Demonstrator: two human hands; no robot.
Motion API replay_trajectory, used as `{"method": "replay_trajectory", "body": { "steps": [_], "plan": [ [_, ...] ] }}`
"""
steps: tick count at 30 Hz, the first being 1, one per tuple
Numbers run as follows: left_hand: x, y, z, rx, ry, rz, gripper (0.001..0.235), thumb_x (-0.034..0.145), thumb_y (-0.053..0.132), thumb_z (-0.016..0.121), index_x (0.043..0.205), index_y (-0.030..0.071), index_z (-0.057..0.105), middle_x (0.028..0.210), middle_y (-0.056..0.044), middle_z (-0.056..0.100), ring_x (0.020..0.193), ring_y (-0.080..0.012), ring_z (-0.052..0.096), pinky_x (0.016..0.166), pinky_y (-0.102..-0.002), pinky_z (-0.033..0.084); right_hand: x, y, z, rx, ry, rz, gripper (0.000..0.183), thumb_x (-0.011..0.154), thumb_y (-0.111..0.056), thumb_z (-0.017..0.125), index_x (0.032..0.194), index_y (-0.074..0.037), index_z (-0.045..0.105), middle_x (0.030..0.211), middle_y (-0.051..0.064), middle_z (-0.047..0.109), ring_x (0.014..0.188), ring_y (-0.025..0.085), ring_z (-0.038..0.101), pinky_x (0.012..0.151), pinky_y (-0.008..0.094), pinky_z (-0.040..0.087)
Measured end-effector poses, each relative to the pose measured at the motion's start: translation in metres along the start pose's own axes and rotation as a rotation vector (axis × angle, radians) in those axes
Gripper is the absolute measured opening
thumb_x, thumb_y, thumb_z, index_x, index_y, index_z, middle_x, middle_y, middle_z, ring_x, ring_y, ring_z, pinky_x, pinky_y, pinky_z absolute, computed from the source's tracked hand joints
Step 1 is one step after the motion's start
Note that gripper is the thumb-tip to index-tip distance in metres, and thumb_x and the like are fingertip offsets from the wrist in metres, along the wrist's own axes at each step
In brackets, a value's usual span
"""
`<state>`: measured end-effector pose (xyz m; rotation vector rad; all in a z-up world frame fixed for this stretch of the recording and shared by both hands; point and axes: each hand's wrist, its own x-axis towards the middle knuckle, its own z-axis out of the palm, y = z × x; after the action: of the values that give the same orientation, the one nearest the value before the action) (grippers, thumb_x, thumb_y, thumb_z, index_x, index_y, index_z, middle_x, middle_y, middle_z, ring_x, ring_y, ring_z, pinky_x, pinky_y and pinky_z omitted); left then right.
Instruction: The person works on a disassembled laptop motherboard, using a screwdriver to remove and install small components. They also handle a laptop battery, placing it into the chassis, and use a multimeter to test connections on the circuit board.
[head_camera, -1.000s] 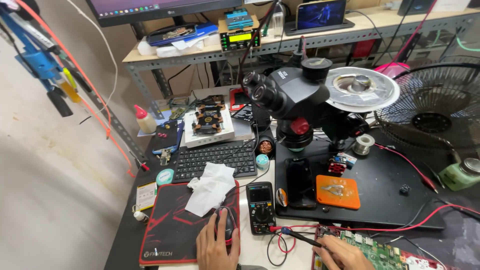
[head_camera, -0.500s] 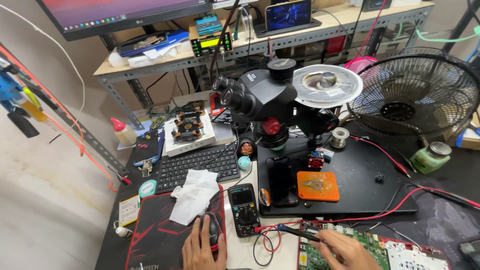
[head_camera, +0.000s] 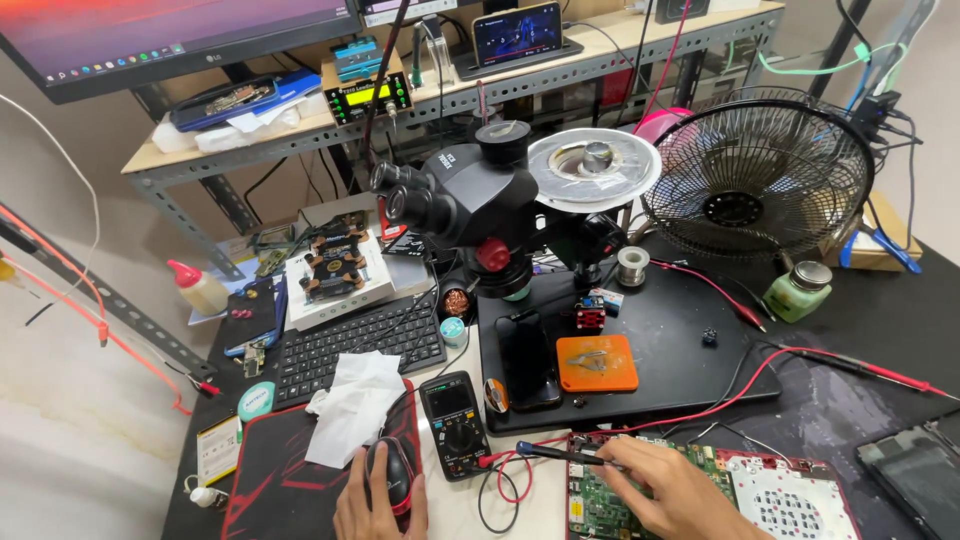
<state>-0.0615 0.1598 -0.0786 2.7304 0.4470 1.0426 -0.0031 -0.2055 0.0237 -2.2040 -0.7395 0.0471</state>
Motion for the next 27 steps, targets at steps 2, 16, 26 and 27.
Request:
{"method": "replay_trajectory", "body": {
  "steps": [2,16,26,27],
  "plan": [
    [-0.001,-0.003,0.003,0.009,-0.009,0.003,0.073,0.068,0.04,0.08,0.134,0.016,0.063,0.138,-0.016,0.058,0.112,-0.0342,0.063,0.093,-0.05,0.052,0.0,-0.003,-0.003,0.0,-0.03,0.035,0.022,0.093,-0.024,0.066,0.104,-0.005,0.066,0.088,0.007,0.07,0.08,0.024,0.069,0.066,0.037,0.054],
    [-0.004,-0.019,0.024,0.009,0.121,0.103,0.071,0.063,0.042,0.083,0.127,0.014,0.069,0.125,-0.012,0.068,0.097,-0.0296,0.064,0.086,-0.044,0.054,0.003,0.012,0.0,-0.04,-0.108,0.116,0.023,0.093,-0.028,0.067,0.107,-0.01,0.067,0.084,0.005,0.069,0.073,0.022,0.069,0.061,0.037,0.053],
    [-0.006,-0.021,0.025,-0.022,0.101,0.098,0.074,0.062,0.041,0.084,0.127,0.01,0.068,0.12,-0.011,0.07,0.098,-0.029,0.066,0.087,-0.045,0.054,0.002,0.02,0.011,0.002,-0.104,0.196,0.025,0.091,-0.029,0.071,0.108,-0.011,0.07,0.086,0.004,0.07,0.061,0.018,0.066,0.054,0.033,0.052],
    [-0.006,-0.02,0.025,-0.034,0.09,0.076,0.075,0.061,0.04,0.084,0.128,0.01,0.067,0.121,-0.011,0.069,0.101,-0.0294,0.066,0.089,-0.045,0.054,0.002,0.021,0.012,-0.001,-0.094,0.202,0.025,0.091,-0.028,0.072,0.108,-0.011,0.07,0.087,0.003,0.07,0.059,0.017,0.065,0.053,0.032,0.052]
  ]
}}
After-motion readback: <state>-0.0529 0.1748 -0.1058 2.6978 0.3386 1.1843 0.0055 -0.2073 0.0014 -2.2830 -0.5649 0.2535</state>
